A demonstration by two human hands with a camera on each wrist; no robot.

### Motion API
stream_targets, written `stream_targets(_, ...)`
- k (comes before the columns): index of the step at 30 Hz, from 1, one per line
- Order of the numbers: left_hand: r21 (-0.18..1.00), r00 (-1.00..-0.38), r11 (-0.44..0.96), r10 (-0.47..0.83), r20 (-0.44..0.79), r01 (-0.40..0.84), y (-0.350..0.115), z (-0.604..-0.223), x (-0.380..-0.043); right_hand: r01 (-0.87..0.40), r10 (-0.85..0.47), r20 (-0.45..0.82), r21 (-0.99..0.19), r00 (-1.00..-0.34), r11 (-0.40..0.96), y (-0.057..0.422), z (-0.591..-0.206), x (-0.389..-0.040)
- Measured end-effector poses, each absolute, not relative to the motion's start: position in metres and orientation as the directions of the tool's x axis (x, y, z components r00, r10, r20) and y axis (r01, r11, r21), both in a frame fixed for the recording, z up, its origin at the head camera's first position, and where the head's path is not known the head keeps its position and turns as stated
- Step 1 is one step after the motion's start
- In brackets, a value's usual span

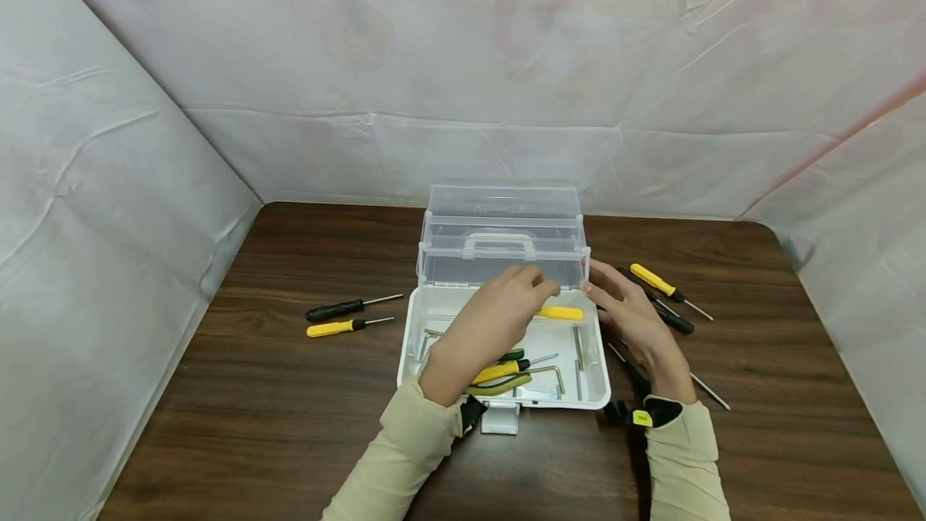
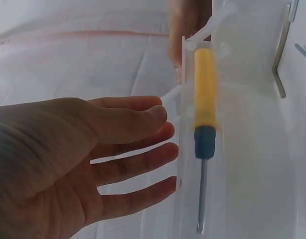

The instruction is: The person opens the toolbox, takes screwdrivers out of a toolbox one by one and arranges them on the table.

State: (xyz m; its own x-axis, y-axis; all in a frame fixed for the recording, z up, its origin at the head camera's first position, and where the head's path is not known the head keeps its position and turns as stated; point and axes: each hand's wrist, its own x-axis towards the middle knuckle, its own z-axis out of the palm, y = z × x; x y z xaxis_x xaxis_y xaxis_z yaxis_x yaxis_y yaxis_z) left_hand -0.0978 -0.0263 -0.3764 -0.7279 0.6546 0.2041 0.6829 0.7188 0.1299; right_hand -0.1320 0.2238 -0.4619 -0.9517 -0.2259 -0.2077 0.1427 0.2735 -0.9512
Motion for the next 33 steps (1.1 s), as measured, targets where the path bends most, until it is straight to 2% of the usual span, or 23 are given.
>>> stream_targets(13, 0.11, -0.705, 0.696, 0.697, 0.132, 0.709, -0.006, -0.384, -0.109, 0.13, -0.243, -0.197, -0.956, -0.95, 0.264, 0.224, -0.463, -0.132)
stream_targets(25, 0.21, -0.712, 0.689, 0.7, 0.053, 0.694, -0.003, -0.382, -0.115, 0.134, -0.228, -0.198, -0.954, -0.953, 0.267, 0.224, -0.462, -0.133)
stream_targets(33, 0.199, -0.71, 0.69, 0.702, 0.052, 0.696, 0.001, -0.383, -0.117, 0.139, -0.231, -0.198, -0.958, -0.953, 0.25, 0.224, -0.461, -0.133)
